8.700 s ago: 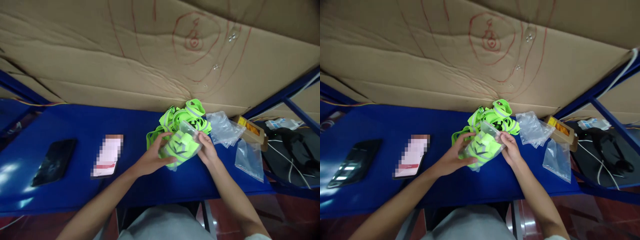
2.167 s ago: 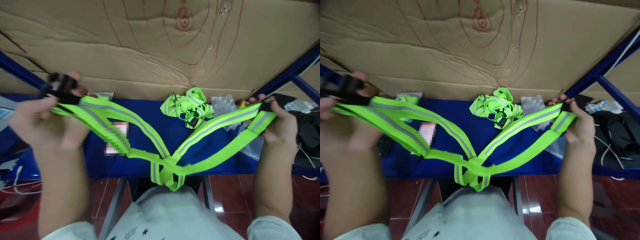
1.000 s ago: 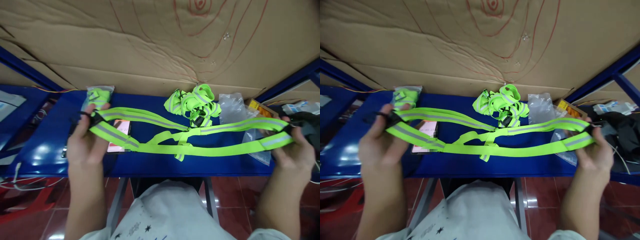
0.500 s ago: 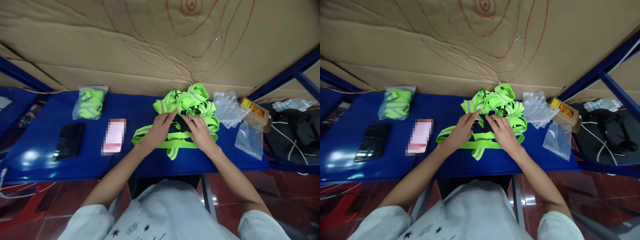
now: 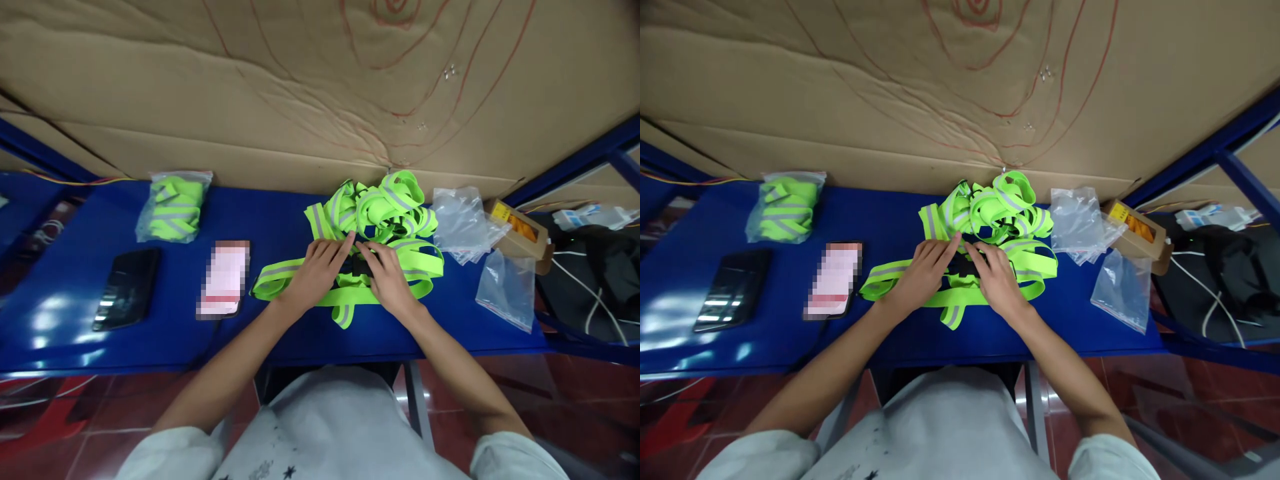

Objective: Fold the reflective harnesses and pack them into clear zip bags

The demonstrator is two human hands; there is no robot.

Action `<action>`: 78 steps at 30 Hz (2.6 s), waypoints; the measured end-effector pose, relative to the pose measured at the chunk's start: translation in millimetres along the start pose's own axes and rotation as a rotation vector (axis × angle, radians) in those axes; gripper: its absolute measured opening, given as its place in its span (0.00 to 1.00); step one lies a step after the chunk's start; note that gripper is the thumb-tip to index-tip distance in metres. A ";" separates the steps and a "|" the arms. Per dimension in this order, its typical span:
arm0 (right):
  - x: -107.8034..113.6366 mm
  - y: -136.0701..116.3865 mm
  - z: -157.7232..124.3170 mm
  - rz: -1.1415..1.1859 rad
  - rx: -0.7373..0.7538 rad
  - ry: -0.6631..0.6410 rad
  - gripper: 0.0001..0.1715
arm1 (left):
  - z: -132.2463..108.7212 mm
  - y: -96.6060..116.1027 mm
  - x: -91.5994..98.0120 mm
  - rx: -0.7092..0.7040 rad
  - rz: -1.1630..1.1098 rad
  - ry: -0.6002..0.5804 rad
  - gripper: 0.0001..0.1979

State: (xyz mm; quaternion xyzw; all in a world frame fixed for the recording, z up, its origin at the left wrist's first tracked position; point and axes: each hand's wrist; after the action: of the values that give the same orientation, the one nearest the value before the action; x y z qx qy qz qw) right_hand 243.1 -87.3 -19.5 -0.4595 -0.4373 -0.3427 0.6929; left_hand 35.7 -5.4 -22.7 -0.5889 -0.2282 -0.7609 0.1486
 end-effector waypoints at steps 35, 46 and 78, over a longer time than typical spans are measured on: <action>116.2 -21.8 53.6 0.170 0.172 0.277 0.47 | 50.1 14.2 124.7 -0.265 -0.601 0.175 0.53; 103.6 -0.7 99.9 1.105 -0.128 0.314 0.36 | 73.2 -26.5 98.4 -0.066 -1.399 -0.095 0.40; 117.7 -18.2 90.8 1.009 0.067 0.102 0.54 | 84.3 -3.8 109.4 0.067 -1.310 0.368 0.24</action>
State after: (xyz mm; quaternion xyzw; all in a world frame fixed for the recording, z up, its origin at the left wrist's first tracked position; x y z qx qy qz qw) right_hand 245.8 -17.0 112.8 -0.5739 -0.1374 0.0268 0.8069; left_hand 75.0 46.6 99.1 -0.1853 -0.5321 -0.7742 -0.2884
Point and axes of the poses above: each hand's wrist, its own z-axis towards the middle knuckle, its own x-axis out of the back of the hand, y = z × x, and after that the axes turned 12 degrees about -y, right-handed
